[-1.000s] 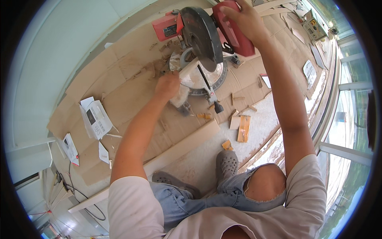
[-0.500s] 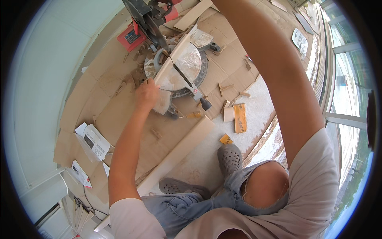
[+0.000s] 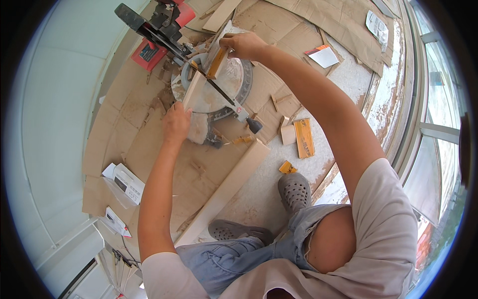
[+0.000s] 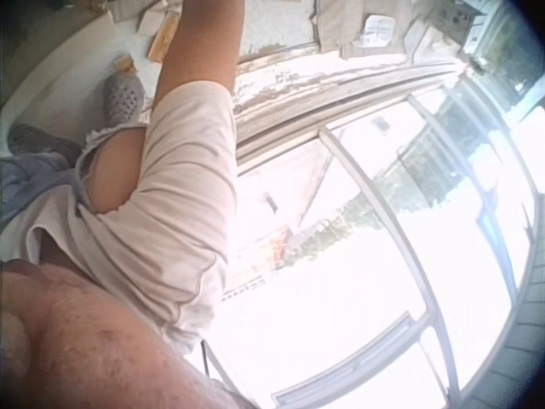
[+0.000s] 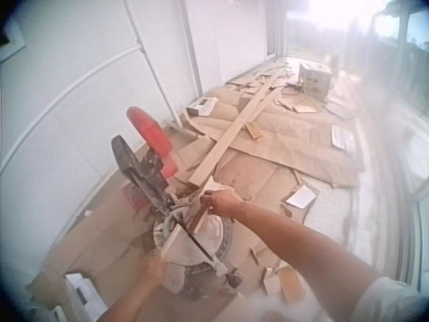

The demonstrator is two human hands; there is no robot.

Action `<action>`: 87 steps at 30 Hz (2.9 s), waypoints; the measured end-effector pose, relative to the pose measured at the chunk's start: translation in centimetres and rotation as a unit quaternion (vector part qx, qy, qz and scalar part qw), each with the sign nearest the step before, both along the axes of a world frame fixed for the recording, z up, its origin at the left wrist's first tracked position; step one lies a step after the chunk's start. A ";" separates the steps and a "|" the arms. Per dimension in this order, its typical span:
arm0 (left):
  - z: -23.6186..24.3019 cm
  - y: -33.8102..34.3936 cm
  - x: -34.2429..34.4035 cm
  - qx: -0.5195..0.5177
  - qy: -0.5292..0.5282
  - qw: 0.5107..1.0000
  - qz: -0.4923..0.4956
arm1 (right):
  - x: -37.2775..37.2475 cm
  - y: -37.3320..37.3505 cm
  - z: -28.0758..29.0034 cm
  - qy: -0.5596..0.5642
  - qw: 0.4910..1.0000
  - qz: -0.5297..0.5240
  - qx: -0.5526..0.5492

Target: The person uses a miter saw to cut small pieces of wooden trim. They then move to a wall and kneel to install the cut pieces into a groove along the base of a white door frame, fitting them by hand.

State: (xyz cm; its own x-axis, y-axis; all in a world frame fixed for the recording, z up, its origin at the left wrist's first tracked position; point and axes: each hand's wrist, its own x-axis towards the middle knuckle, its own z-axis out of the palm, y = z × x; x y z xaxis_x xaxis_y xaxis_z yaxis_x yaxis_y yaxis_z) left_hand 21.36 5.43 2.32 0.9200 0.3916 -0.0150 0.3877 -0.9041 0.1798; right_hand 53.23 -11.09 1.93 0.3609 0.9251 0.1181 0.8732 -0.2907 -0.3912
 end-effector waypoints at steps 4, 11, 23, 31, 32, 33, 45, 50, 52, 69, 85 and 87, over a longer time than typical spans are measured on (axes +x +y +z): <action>0.2 0.0 0.1 0.006 -0.009 1.000 0.001 | 0.6 -4.6 0.4 0.017 0.998 -0.045 0.035; -0.4 0.0 -0.1 0.016 0.005 1.000 0.001 | -2.7 -21.2 -0.8 0.355 0.917 -0.180 -0.022; 0.0 0.3 -0.9 0.000 -0.015 1.000 -0.007 | -17.6 -26.4 -4.4 0.226 0.941 -0.170 -0.187; 4.3 0.2 -7.0 -0.120 0.070 0.989 0.042 | -17.6 -28.1 -5.9 0.291 0.930 -0.166 -0.154; 5.0 1.0 -8.5 -0.138 0.079 0.986 0.041 | -17.4 -28.1 -5.6 0.331 0.919 -0.162 -0.141; 5.4 2.1 -10.1 -0.213 0.111 0.969 0.055 | -16.9 -28.0 -5.0 0.367 0.908 -0.158 -0.125; -4.1 3.9 -24.6 -0.196 0.252 0.942 0.105 | -12.4 -35.2 -6.3 0.504 0.754 -0.422 -0.009; -2.5 -3.4 -23.4 -0.086 0.163 0.983 0.020 | -12.8 -36.9 -8.0 0.413 0.820 -0.397 -0.014; -3.0 -7.8 -23.9 -0.157 0.171 0.973 -0.013 | -13.1 -36.3 -7.1 0.347 0.845 -0.404 -0.051; 1.2 -12.7 -23.9 -0.364 0.075 0.928 0.025 | -15.6 -24.0 -3.3 0.218 0.934 -0.280 0.050; 1.6 -2.7 -10.1 -0.052 0.006 0.986 0.158 | -19.0 -13.2 -6.6 0.657 0.746 -0.106 -0.032; 1.9 -2.9 -9.6 -0.037 -0.016 0.988 0.146 | -18.7 -12.6 -4.7 0.651 0.748 -0.105 -0.076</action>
